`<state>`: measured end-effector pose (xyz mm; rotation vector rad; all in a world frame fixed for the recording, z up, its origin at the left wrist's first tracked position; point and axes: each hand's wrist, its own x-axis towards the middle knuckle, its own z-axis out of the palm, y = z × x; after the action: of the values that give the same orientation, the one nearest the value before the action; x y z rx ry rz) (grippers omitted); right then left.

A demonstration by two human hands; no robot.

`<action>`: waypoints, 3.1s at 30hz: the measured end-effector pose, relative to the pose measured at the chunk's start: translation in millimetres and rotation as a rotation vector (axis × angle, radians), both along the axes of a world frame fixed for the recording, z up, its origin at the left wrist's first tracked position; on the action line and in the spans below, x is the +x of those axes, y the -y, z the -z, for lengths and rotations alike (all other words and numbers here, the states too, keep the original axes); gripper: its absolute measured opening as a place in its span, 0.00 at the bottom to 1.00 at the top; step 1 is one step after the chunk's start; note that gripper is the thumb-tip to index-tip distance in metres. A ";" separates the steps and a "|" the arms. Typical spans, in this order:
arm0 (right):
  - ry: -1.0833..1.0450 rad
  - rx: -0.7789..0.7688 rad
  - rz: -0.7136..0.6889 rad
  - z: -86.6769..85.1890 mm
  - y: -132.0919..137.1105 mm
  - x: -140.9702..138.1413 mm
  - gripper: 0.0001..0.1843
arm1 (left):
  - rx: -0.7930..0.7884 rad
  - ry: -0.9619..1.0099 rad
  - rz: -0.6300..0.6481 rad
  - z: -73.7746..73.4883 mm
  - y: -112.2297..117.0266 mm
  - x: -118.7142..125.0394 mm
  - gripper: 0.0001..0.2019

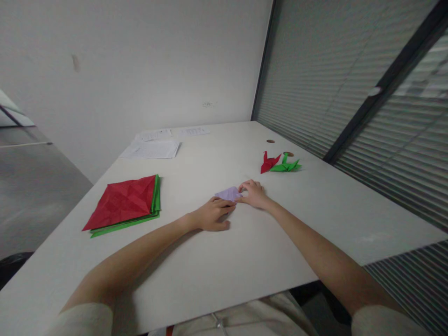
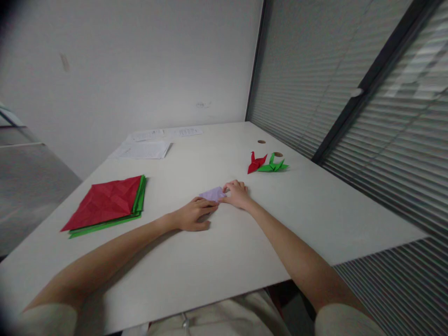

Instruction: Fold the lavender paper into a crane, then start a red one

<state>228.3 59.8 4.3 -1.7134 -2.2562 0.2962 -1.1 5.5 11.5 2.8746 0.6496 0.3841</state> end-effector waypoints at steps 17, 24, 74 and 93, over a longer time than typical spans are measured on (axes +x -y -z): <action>-0.340 0.191 -0.454 3.4 -14.5 7.3 0.16 | 0.048 -0.004 -0.049 -2.2 6.0 -0.9 0.26; -0.077 0.248 -0.454 -11.2 5.0 -3.2 0.13 | 0.202 -0.025 -0.298 -5.2 16.0 3.9 0.23; -0.252 0.131 -0.629 6.1 -5.0 -0.6 0.15 | 0.101 -0.023 -0.237 2.7 8.1 -1.7 0.21; -0.155 -0.017 -0.697 -10.4 0.4 2.4 0.19 | 0.107 0.038 -0.246 3.8 9.6 -2.3 0.19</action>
<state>230.7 59.4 14.7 -0.8121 -2.6485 0.5665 -3.3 -4.1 7.7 2.8849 1.0089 0.5211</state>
